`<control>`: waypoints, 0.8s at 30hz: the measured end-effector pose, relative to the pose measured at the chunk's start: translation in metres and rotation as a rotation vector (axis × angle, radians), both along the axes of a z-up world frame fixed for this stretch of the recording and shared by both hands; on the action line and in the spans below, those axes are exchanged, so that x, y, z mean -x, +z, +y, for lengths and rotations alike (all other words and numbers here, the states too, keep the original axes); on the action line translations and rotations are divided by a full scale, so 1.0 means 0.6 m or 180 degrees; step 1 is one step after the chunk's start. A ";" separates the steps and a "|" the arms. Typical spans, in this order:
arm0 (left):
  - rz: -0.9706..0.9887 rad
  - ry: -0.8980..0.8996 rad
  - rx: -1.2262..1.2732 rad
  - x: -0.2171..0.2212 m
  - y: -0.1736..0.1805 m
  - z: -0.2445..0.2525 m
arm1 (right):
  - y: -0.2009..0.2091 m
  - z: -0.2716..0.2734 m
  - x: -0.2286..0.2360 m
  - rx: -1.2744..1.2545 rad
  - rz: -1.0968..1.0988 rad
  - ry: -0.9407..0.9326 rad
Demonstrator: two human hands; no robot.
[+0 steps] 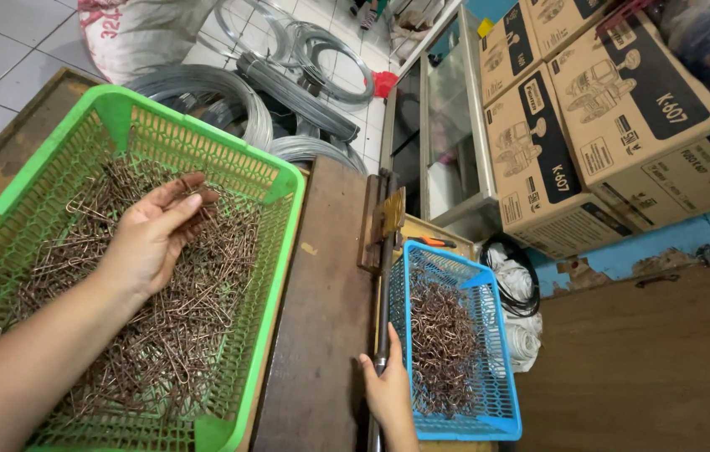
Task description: Processing small metal wire segments using a manual lever-operated tool
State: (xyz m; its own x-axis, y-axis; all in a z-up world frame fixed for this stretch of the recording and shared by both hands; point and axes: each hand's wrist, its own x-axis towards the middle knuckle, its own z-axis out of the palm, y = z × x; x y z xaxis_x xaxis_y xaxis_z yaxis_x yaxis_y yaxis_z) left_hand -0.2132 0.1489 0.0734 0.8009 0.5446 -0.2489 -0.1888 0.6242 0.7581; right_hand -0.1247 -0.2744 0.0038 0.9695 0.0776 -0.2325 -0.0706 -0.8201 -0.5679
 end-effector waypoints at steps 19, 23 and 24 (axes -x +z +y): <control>0.0011 -0.0405 -0.0178 0.005 0.022 0.023 | 0.031 0.017 0.013 -0.0220 0.0214 -0.0155; 0.1711 -0.0961 -0.2252 0.018 0.065 0.018 | 0.019 0.011 0.007 -0.0196 0.0174 -0.0144; 0.2283 -0.1186 -0.3174 0.017 0.058 0.020 | 0.019 0.012 0.006 -0.0174 0.0172 -0.0127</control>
State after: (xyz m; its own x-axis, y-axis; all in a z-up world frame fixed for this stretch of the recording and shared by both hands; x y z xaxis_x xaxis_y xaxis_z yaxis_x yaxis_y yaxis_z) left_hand -0.2234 0.1606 0.1080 0.8013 0.5166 -0.3017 0.5164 -0.3427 0.7848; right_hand -0.1285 -0.2674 0.0150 0.9582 0.0532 -0.2811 -0.1343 -0.7839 -0.6062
